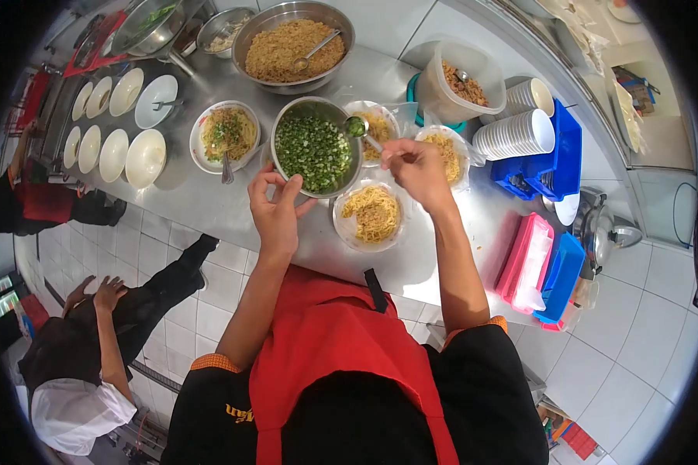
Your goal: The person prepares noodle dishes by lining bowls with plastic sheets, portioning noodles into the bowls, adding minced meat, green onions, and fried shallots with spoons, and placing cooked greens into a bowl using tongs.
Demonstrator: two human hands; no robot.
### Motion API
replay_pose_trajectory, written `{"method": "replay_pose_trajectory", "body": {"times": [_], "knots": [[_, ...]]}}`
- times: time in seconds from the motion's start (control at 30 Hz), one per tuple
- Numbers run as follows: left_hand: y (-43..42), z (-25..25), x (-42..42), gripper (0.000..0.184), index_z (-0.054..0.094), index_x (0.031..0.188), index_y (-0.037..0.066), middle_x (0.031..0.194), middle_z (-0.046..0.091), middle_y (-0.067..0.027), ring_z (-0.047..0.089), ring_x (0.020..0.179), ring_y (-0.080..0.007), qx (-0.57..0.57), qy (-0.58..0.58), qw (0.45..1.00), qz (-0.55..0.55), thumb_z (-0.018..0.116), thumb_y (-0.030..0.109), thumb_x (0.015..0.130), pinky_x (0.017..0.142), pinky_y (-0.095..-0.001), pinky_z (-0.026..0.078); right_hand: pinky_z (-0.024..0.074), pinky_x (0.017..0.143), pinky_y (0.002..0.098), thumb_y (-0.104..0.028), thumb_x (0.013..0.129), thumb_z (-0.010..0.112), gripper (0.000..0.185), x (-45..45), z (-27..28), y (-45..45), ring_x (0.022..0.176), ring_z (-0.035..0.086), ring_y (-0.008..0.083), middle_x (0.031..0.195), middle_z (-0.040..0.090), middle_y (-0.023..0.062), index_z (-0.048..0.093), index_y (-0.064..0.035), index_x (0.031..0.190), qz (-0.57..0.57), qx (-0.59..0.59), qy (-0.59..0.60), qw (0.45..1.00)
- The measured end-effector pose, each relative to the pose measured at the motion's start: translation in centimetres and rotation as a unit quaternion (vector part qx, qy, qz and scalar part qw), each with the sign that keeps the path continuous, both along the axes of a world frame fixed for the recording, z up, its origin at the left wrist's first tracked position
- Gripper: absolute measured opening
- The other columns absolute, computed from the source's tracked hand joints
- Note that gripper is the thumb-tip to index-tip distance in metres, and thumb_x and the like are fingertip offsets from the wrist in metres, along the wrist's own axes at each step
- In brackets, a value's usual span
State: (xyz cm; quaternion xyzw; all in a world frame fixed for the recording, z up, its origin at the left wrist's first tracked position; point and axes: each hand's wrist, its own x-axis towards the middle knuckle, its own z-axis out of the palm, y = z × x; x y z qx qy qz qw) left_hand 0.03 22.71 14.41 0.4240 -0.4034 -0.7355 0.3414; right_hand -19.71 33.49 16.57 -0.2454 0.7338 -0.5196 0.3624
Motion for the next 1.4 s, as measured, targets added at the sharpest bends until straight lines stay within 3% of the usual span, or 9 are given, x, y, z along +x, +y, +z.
{"method": "replay_pose_trajectory", "body": {"times": [0.1, 0.23, 0.37, 0.43, 0.67, 0.83, 1.03, 1.13, 1.4], "knots": [[0.4, 0.7, -0.4, 0.018, 0.045, 0.084, 0.005, 0.130, 0.030, -0.0057, 0.051, 0.114, -0.0239, -0.009, 0.013, 1.000, -0.021, 0.063, 0.004, 0.084, 0.072, -0.0373, 0.061, 0.0488, 0.060, 0.0381, 0.003, 0.075, 0.060, 0.015, 3.2, -0.1, -1.5, 0.060, 0.061, 0.0351, 0.075, 0.064, 0.0213, 0.063, 0.0067, 0.089, 0.043, -0.051, 0.322, 0.945], [1.4, 1.0, -1.2, 0.018, 0.046, 0.083, 0.004, 0.130, 0.029, -0.0065, 0.049, 0.114, -0.0231, -0.055, 0.015, 0.998, -0.012, 0.064, 0.006, 0.084, 0.072, -0.0356, 0.061, 0.0492, 0.071, 0.0411, 0.009, 0.069, 0.052, 0.019, 6.3, -1.2, -1.9, 0.076, 0.060, 0.0444, 0.077, 0.063, 0.0259, 0.065, 0.0053, 0.083, 0.097, 0.072, 0.418, 0.901], [1.7, 0.5, -1.1, 0.019, 0.047, 0.083, 0.004, 0.128, 0.029, -0.0073, 0.048, 0.115, -0.0230, -0.087, -0.019, 0.996, -0.017, 0.065, 0.007, 0.083, 0.070, -0.0342, 0.061, 0.0483, 0.067, 0.0383, 0.006, 0.074, 0.054, 0.015, 5.6, -0.4, -1.9, 0.067, 0.062, 0.0363, 0.073, 0.064, 0.0222, 0.063, 0.0078, 0.085, 0.180, 0.056, 0.269, 0.945], [1.8, 0.4, -1.1, 0.019, 0.047, 0.082, 0.005, 0.128, 0.029, -0.0074, 0.048, 0.114, -0.0231, -0.076, -0.012, 0.997, -0.020, 0.065, 0.007, 0.083, 0.070, -0.0340, 0.062, 0.0485, 0.063, 0.0324, 0.002, 0.075, 0.056, 0.014, 4.7, -0.5, -2.1, 0.066, 0.062, 0.0219, 0.069, 0.064, 0.0148, 0.067, 0.0051, 0.083, 0.147, 0.060, 0.040, 0.987], [1.0, -0.4, -0.9, 0.019, 0.046, 0.084, 0.005, 0.127, 0.030, -0.0064, 0.051, 0.111, -0.0241, -0.011, 0.016, 1.000, 0.009, 0.064, 0.007, 0.083, 0.070, -0.0351, 0.062, 0.0341, 0.046, 0.0188, -0.003, 0.083, 0.057, 0.016, 0.4, 0.1, -0.6, 0.054, 0.046, 0.0038, 0.069, 0.060, 0.0001, 0.067, 0.0009, 0.095, 0.061, 0.020, -0.054, 0.997], [0.3, -0.1, -0.2, 0.020, 0.045, 0.086, 0.005, 0.128, 0.031, -0.0065, 0.051, 0.111, -0.0247, -0.029, -0.010, 0.999, 0.028, 0.064, 0.007, 0.083, 0.071, -0.0362, 0.061, 0.0495, 0.063, 0.0303, 0.001, 0.076, 0.058, 0.014, -1.3, -1.8, -0.3, 0.066, 0.065, 0.0208, 0.077, 0.066, 0.0168, 0.068, 0.0042, 0.086, -0.069, 0.057, 0.220, 0.971], [0.5, 0.4, -0.2, 0.019, 0.045, 0.086, 0.005, 0.128, 0.030, -0.0068, 0.050, 0.114, -0.0245, -0.033, 0.002, 0.999, 0.030, 0.064, 0.006, 0.084, 0.071, -0.0377, 0.061, 0.0486, 0.065, 0.0363, 0.009, 0.072, 0.057, 0.018, -1.1, -5.3, 0.0, 0.070, 0.060, 0.0327, 0.079, 0.061, 0.0186, 0.065, 0.0041, 0.088, -0.120, -0.029, 0.417, 0.901], [1.7, 0.9, -0.6, 0.019, 0.045, 0.086, 0.005, 0.127, 0.030, -0.0074, 0.049, 0.115, -0.0249, -0.049, -0.018, 0.999, -0.002, 0.064, 0.006, 0.084, 0.071, -0.0372, 0.061, 0.0476, 0.065, 0.0384, 0.011, 0.071, 0.056, 0.020, 1.2, -2.2, 0.5, 0.071, 0.058, 0.0353, 0.080, 0.060, 0.0191, 0.063, 0.0051, 0.088, -0.045, -0.109, 0.403, 0.907], [5.9, 0.5, -4.8, 0.019, 0.046, 0.082, 0.004, 0.123, 0.029, -0.0088, 0.045, 0.113, -0.0202, -0.144, 0.006, 0.984, -0.100, 0.066, 0.006, 0.081, 0.071, -0.0323, 0.061, 0.0482, 0.062, 0.0339, 0.005, 0.074, 0.057, 0.014, 3.2, -0.7, 4.1, 0.064, 0.061, 0.0302, 0.071, 0.063, 0.0180, 0.065, 0.0049, 0.085, 0.089, 0.018, 0.270, 0.958]]}}
